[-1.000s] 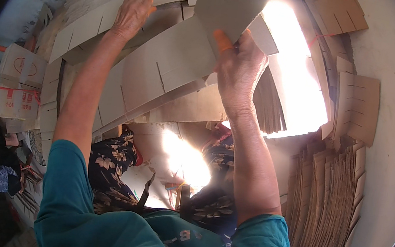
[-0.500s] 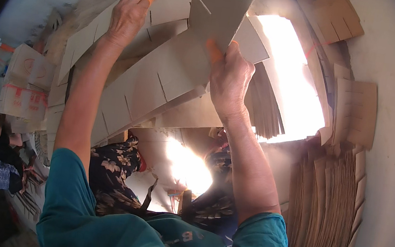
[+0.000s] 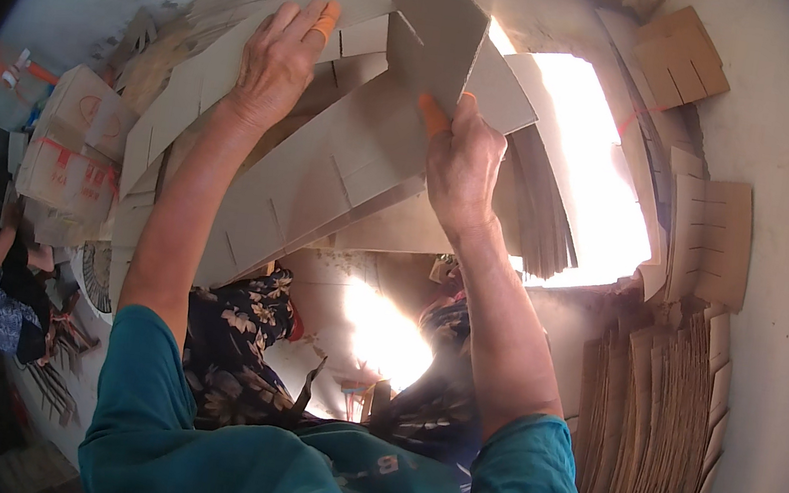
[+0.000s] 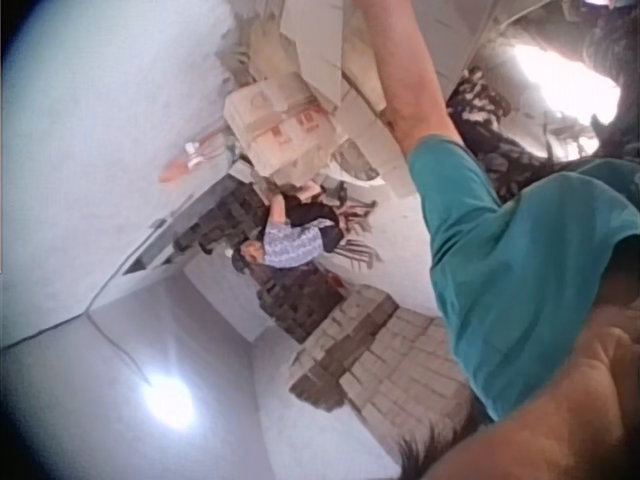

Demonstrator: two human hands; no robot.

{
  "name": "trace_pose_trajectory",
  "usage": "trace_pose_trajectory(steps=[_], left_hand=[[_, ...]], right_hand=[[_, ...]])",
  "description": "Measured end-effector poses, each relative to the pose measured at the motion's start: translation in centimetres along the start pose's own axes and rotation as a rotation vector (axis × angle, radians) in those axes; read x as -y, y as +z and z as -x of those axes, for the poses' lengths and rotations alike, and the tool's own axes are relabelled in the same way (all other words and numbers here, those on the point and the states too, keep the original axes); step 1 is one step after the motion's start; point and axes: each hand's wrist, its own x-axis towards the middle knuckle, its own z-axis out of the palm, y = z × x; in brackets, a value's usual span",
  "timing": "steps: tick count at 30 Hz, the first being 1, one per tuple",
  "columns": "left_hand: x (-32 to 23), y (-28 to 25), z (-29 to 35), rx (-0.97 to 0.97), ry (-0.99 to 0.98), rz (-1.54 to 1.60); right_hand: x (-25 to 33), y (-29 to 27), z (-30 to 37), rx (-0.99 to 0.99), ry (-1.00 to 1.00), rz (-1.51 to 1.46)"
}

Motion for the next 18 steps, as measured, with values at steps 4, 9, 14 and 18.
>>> trace_pose_trajectory(steps=[4,9,14,18], left_hand=[[-1.3,-1.9,0.3,0.022,-0.019,0.033],[-4.1,-5.9,0.1,0.020,0.007,0.193],[-4.7,-8.4,0.9,0.125,-0.075,0.351],[-1.1,-7.6,2.3,0.292,-0.275,0.433]], right_hand=[[1.0,0.1,-0.2,0.019,-0.046,0.086],[2.7,-0.2,-0.1,0.028,-0.160,0.360],[4.1,0.0,-0.9,0.168,-0.274,0.627],[5.4,2.3,-3.3,0.282,-0.406,0.728]])
